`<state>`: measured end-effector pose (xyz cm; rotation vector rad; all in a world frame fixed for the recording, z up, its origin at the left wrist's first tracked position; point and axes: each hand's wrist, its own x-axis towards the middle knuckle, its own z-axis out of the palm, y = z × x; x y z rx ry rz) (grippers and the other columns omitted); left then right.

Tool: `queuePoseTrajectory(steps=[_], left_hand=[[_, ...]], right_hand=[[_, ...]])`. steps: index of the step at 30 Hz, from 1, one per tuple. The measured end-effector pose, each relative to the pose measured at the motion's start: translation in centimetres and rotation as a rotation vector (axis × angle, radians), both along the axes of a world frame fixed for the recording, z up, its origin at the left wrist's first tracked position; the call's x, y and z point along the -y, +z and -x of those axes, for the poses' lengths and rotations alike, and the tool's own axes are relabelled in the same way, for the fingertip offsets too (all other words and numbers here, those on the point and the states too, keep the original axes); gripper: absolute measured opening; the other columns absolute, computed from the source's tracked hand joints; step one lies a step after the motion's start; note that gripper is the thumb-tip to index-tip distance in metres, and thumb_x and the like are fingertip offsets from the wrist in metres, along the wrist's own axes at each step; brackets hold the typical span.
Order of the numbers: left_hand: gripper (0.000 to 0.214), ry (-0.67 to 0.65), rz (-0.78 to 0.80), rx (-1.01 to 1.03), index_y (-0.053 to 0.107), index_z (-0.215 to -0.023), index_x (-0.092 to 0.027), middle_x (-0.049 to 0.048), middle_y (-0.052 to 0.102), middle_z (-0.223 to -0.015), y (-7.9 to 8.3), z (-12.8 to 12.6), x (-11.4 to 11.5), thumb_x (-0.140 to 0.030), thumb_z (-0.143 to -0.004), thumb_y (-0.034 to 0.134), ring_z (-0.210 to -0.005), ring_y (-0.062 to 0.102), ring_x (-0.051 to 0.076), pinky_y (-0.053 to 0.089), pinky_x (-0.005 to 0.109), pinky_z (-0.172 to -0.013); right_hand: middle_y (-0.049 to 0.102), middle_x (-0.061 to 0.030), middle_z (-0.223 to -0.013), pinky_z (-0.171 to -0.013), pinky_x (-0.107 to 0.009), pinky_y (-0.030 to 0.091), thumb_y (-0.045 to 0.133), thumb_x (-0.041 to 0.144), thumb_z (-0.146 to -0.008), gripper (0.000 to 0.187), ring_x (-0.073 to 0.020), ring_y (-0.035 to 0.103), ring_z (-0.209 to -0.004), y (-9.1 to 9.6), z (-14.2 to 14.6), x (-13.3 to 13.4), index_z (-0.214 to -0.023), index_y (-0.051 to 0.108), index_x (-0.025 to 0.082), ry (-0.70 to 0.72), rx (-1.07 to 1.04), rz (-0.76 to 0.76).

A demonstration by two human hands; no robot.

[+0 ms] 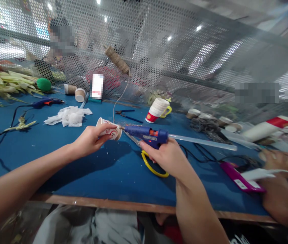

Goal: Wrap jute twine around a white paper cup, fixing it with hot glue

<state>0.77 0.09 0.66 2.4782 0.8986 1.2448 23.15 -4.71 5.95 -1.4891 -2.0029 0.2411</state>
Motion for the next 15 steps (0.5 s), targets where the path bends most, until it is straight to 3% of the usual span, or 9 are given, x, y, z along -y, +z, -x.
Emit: queuePoseTrajectory(steps=[10, 15], left_hand=[[0.026, 0.046, 0.023, 0.009, 0.053, -0.108, -0.013, 0.0093, 0.066, -0.103, 0.22, 0.19, -0.10, -0.022, -0.084, 0.047, -0.089, 0.064, 0.015, 0.050, 0.022, -0.073], [0.027, 0.041, -0.010, -0.022, 0.052, -0.109, -0.013, 0.0086, 0.068, -0.098, 0.13, 0.22, -0.08, -0.021, -0.084, 0.047, -0.081, 0.066, 0.015, 0.050, 0.021, -0.068]], right_hand=[[0.062, -0.0008, -0.055, -0.053, -0.026, 0.045, 0.055, 0.031, -0.074, 0.018, -0.0156, 0.057, -0.053, -0.21, -0.13, 0.01, -0.061, 0.057, 0.019, 0.024, 0.051, -0.009], [0.064, -0.0023, -0.059, -0.055, -0.026, 0.046, 0.056, 0.029, -0.074, 0.015, -0.0181, 0.061, -0.060, 0.03, 0.13, 0.08, -0.065, 0.060, 0.019, -0.012, 0.026, -0.067]])
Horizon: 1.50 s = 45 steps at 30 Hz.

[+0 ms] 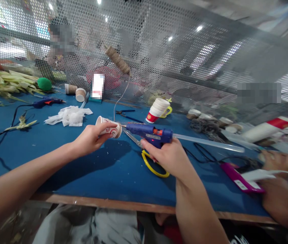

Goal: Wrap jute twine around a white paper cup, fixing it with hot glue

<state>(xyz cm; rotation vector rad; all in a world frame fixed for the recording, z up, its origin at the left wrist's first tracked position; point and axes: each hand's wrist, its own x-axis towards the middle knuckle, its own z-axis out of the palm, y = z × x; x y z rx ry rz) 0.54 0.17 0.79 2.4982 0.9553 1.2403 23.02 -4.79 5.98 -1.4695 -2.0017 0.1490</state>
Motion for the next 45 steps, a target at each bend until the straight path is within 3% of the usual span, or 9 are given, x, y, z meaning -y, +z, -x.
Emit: queuePoseTrajectory(steps=[9, 22, 29, 37, 45], left_hand=[[0.029, 0.010, -0.015, -0.013, 0.052, -0.110, -0.012, 0.0083, 0.069, -0.093, 0.01, -0.08, 0.12, -0.021, -0.083, 0.047, -0.075, 0.066, 0.015, 0.051, 0.022, -0.065], [0.026, 0.002, 0.023, 0.028, 0.052, -0.108, -0.014, 0.0085, 0.066, -0.103, 0.00, 0.00, -0.01, -0.021, -0.084, 0.047, -0.088, 0.064, 0.015, 0.050, 0.022, -0.073], [0.028, -0.007, 0.012, 0.005, 0.051, -0.111, -0.014, 0.0079, 0.067, -0.098, -0.04, 0.01, 0.02, -0.022, -0.084, 0.047, -0.082, 0.065, 0.015, 0.050, 0.022, -0.069], [0.028, -0.003, 0.007, 0.014, 0.052, -0.109, -0.013, 0.0092, 0.067, -0.099, 0.13, -0.07, 0.17, -0.022, -0.084, 0.046, -0.084, 0.065, 0.016, 0.051, 0.023, -0.069], [0.028, -0.009, 0.031, 0.013, 0.052, -0.110, -0.014, 0.0092, 0.067, -0.100, 0.00, -0.04, 0.13, -0.023, -0.084, 0.046, -0.086, 0.064, 0.016, 0.050, 0.023, -0.070]], right_hand=[[0.065, -0.0018, -0.057, -0.055, -0.026, 0.046, 0.055, 0.030, -0.075, 0.014, -0.0177, 0.061, -0.057, -0.37, -0.12, -0.28, -0.072, 0.063, 0.018, 0.016, 0.010, -0.011], [0.065, -0.0022, -0.060, -0.056, -0.027, 0.046, 0.055, 0.031, -0.074, 0.015, -0.0193, 0.062, -0.062, -0.29, 0.06, 0.02, -0.072, 0.064, 0.019, 0.023, 0.006, 0.015], [0.061, -0.0004, -0.050, -0.054, -0.027, 0.046, 0.056, 0.033, -0.074, 0.018, -0.0159, 0.056, -0.048, -0.29, 0.03, -0.21, -0.065, 0.061, 0.018, -0.032, 0.006, 0.035], [0.066, -0.0037, -0.064, -0.057, -0.027, 0.047, 0.055, 0.031, -0.075, 0.016, -0.0185, 0.062, -0.062, -0.36, -0.09, -0.19, -0.072, 0.063, 0.018, -0.001, 0.033, -0.017], [0.066, -0.0033, -0.064, -0.058, -0.028, 0.048, 0.054, 0.031, -0.075, 0.016, -0.0199, 0.063, -0.066, -0.37, -0.25, -0.18, -0.076, 0.064, 0.018, 0.032, 0.071, -0.036]])
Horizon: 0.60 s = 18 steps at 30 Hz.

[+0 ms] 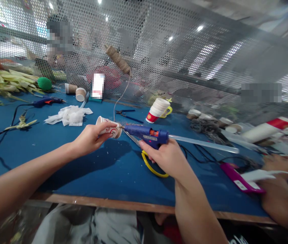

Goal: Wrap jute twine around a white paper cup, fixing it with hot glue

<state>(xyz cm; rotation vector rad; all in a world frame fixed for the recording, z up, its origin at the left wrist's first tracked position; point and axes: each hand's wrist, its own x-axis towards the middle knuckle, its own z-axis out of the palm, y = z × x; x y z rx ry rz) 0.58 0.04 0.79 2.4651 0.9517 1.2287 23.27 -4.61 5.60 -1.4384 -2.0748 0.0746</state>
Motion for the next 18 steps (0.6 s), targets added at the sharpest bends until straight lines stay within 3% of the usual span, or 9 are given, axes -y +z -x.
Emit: queuePoseTrajectory(steps=[18], left_hand=[[0.027, -0.008, -0.017, -0.001, 0.051, -0.110, -0.014, 0.0093, 0.066, -0.100, -0.10, 0.00, -0.09, -0.022, -0.085, 0.046, -0.086, 0.064, 0.015, 0.050, 0.023, -0.071]], right_hand=[[0.067, -0.0028, -0.067, -0.059, -0.028, 0.049, 0.056, 0.030, -0.074, 0.012, -0.0213, 0.065, -0.072, -0.08, -0.03, 0.02, -0.075, 0.064, 0.021, 0.025, 0.003, -0.017]])
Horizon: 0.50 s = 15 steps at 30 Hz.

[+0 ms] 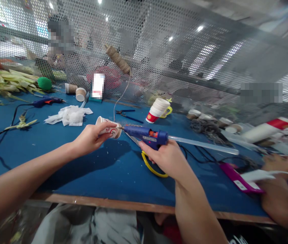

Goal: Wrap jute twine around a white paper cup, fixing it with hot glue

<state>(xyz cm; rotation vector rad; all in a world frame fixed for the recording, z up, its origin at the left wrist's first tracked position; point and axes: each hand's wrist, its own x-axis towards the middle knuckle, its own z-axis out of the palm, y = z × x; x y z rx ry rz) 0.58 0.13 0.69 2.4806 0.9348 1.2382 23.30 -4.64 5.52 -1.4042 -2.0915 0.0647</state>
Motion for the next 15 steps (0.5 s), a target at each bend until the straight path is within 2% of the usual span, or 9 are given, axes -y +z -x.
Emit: queuePoseTrajectory(steps=[7, 15], left_hand=[[0.027, 0.004, -0.001, 0.003, 0.052, -0.109, -0.014, 0.0094, 0.067, -0.099, 0.01, -0.04, 0.00, -0.024, -0.085, 0.045, -0.086, 0.065, 0.016, 0.051, 0.023, -0.070], [0.027, 0.005, 0.010, -0.006, 0.051, -0.110, -0.014, 0.0085, 0.066, -0.100, 0.02, -0.05, 0.00, -0.024, -0.085, 0.045, -0.087, 0.064, 0.015, 0.050, 0.023, -0.072]], right_hand=[[0.069, -0.0051, -0.077, -0.065, -0.031, 0.049, 0.052, 0.030, -0.076, 0.018, -0.0214, 0.064, -0.077, -0.16, -0.11, -0.06, -0.082, 0.065, 0.019, 0.005, 0.013, -0.001], [0.065, -0.0053, -0.061, -0.065, -0.033, 0.048, 0.050, 0.028, -0.076, 0.018, -0.0220, 0.063, -0.071, 0.16, 0.10, 0.13, -0.076, 0.066, 0.019, -0.002, 0.086, -0.008]])
